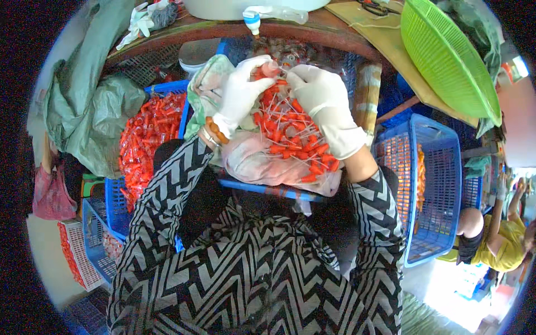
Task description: Packing small red items into plastic bags from a storage crate.
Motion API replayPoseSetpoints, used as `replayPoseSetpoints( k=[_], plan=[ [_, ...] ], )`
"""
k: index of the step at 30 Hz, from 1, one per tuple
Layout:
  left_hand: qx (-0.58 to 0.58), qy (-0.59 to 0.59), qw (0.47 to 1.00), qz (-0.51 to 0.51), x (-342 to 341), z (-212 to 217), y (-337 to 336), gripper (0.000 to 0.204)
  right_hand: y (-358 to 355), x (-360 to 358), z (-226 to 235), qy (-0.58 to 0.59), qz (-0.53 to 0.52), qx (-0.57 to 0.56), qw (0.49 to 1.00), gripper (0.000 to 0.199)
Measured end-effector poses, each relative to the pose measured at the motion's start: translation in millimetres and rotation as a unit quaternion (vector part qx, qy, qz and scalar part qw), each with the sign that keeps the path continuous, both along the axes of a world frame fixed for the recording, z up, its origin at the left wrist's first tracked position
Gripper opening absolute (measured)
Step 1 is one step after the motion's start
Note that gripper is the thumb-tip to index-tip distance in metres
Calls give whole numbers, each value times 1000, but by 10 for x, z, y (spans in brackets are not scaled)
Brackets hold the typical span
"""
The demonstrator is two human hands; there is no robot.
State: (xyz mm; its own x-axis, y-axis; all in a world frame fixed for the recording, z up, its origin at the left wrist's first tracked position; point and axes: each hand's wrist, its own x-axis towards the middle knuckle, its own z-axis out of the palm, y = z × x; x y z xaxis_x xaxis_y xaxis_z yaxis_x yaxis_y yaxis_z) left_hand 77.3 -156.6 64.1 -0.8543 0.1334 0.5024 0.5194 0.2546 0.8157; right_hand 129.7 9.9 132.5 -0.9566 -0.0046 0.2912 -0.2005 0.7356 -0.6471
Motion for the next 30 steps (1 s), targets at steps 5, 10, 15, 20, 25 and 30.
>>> replayPoseSetpoints(
  k=[5,10,15,20,25,30],
  plan=[
    [-100,82,990,-49,248,55,12,46,58,118,-55,81,53,257,962,18],
    [-129,17,987,-92,502,49,61,37,-76,198,-152,156,47,201,966,22],
    [-102,-10,986,-133,775,147,87,30,-28,503,-62,161,105,-4,981,42],
    [176,-465,805,-325,860,223,-38,20,354,615,-285,72,193,65,976,34],
    [-7,-158,935,-318,987,16,-17,19,305,810,-523,-65,121,-103,985,18],
    [-131,90,955,-251,1044,53,-13,27,343,985,-567,-286,92,-289,909,31]
  ],
)
